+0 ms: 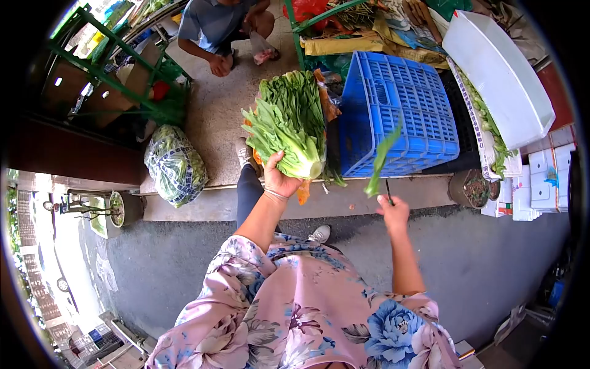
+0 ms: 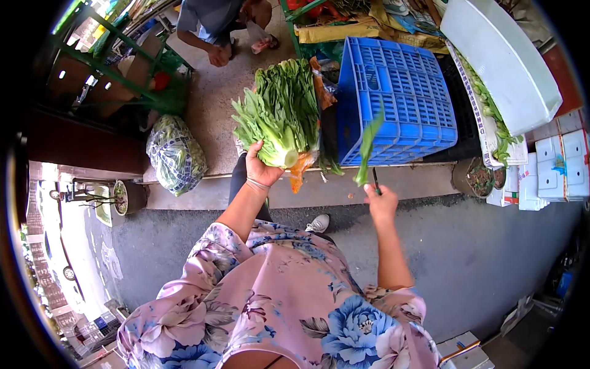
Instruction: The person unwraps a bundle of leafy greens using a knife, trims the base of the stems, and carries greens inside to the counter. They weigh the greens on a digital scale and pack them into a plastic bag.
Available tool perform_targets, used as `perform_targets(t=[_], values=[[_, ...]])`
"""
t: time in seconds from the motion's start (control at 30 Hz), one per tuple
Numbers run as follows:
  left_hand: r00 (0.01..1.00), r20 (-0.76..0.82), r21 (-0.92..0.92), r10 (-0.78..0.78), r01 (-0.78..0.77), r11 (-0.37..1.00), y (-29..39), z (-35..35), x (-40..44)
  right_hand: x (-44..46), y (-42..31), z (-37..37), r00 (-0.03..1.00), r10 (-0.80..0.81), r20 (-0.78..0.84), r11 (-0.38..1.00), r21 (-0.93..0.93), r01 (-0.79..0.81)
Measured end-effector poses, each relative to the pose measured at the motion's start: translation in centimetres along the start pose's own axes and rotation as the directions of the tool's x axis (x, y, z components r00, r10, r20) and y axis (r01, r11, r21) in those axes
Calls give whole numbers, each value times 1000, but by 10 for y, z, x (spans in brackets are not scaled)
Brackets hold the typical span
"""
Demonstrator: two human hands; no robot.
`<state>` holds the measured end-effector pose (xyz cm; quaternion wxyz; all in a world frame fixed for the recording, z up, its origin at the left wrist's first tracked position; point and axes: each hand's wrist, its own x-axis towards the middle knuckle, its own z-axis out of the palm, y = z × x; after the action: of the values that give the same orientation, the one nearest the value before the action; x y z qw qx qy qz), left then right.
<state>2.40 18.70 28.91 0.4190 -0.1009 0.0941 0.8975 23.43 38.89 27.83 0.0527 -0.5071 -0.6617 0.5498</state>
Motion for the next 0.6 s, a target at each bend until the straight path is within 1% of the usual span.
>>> perform_targets(t=[0.03,0.07,0.1,0.13,0.17,0.2,0.23,0.27,0.33,0.37,0.4,0.43,0.47,0.53,0.57,0.6], values=[[1000,5,17,-10,10,1000,8,1,4,1,-3,15,998,-57,27,984,170,51],[1000,3,14,-15,15,1000,15,0,10,0,-4,35,993,-112,45,939,333,91],[999,-26,49,-33,34,998,21,-3,14,-7,-24,57,977,-186,108,879,463,117],[997,-55,84,-52,57,995,26,-5,18,-19,-61,72,966,-142,215,902,430,37],[994,-89,165,-58,72,984,31,-7,24,-21,-87,88,942,-174,285,881,472,20],[994,-86,162,-61,74,984,35,-7,30,-14,-101,106,920,-142,365,905,424,-28],[990,-99,233,-99,119,965,42,-10,34,-8,-114,121,909,-101,403,920,386,-69],[984,-117,305,-132,162,939,51,-12,39,7,-111,139,909,-90,408,922,379,-79],[985,-133,296,-111,147,944,68,-17,53,23,-115,160,941,-131,312,896,443,-22],[988,-139,324,-70,112,939,76,-21,58,29,-115,170,939,-128,320,899,436,-26],[988,-149,350,-31,82,933,82,-24,61,29,-120,177,973,-138,187,865,502,26],[979,-202,280,19,40,959,90,-25,67,29,-124,184,989,-139,50,826,557,88],[973,-214,217,89,-42,975,99,-29,75,27,-126,182,991,-122,44,748,661,63],[984,-163,126,77,-57,990,117,-14,79,36,-92,183,968,-248,-41,825,514,233],[979,-182,125,96,-73,989,125,-14,83,42,-66,178,967,-248,52,934,277,224],[978,-180,123,104,-83,989,133,-14,88,48,-34,171,964,-226,140,974,16,226]])
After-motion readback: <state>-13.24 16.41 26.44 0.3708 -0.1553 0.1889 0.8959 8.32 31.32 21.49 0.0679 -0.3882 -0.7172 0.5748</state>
